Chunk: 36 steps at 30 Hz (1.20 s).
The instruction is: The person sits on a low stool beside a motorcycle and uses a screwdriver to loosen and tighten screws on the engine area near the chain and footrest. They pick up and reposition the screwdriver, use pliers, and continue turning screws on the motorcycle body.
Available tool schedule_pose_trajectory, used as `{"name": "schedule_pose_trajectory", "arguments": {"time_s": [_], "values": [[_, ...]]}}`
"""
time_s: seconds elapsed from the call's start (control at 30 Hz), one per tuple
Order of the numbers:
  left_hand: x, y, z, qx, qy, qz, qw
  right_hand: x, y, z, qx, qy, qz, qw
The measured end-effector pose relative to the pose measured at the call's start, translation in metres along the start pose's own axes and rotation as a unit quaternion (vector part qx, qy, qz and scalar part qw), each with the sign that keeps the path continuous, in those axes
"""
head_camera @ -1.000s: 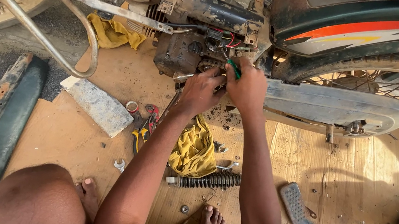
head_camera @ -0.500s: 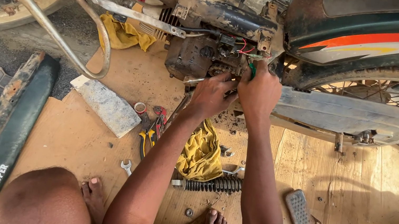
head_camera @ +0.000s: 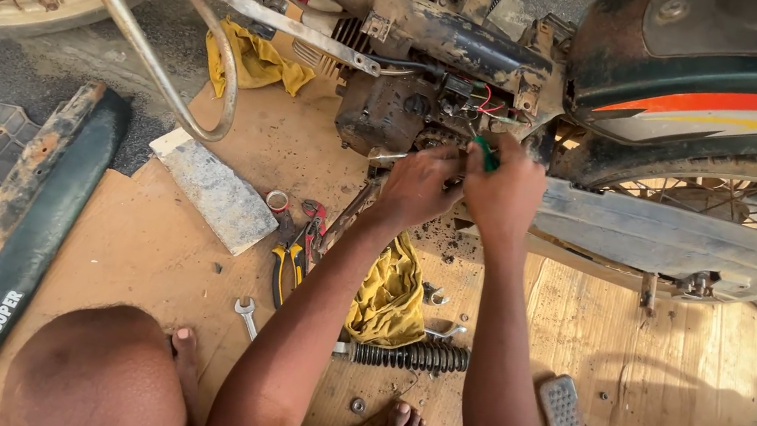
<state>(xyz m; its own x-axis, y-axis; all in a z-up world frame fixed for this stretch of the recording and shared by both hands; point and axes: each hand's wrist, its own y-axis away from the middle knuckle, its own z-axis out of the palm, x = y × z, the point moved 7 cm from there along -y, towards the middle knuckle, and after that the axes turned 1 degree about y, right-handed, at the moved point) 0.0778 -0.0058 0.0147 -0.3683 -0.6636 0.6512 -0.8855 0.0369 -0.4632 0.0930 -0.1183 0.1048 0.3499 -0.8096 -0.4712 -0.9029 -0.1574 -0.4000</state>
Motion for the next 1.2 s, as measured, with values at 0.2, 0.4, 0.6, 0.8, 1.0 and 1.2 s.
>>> {"name": "schedule_pose_trajectory", "arguments": {"time_s": [0.2, 0.4, 0.6, 0.8, 1.0, 1.2], "values": [[0.011, 0.004, -0.015, 0.114, -0.022, 0.101, 0.988, 0.023, 0.002, -0.006, 0.083, 0.136, 0.039, 0.986], [-0.006, -0.005, 0.004, -0.004, 0.017, -0.051, 0.999, -0.019, 0.02, -0.047, 0.029, 0.163, -0.053, 0.985], [-0.015, -0.005, 0.019, -0.038, -0.008, -0.069, 0.997, -0.036, 0.029, -0.06, -0.095, 0.184, -0.004, 0.978], [-0.016, -0.003, 0.018, -0.053, 0.041, -0.083, 0.994, -0.063, 0.028, -0.058, 0.015, -0.031, -0.08, 0.996], [-0.014, -0.003, 0.005, -0.063, 0.136, -0.116, 0.982, -0.073, 0.018, -0.018, 0.064, -0.062, -0.146, 0.985], [-0.005, 0.002, -0.002, -0.074, 0.196, -0.132, 0.969, -0.076, 0.012, -0.013, 0.11, 0.039, -0.2, 0.973]]}}
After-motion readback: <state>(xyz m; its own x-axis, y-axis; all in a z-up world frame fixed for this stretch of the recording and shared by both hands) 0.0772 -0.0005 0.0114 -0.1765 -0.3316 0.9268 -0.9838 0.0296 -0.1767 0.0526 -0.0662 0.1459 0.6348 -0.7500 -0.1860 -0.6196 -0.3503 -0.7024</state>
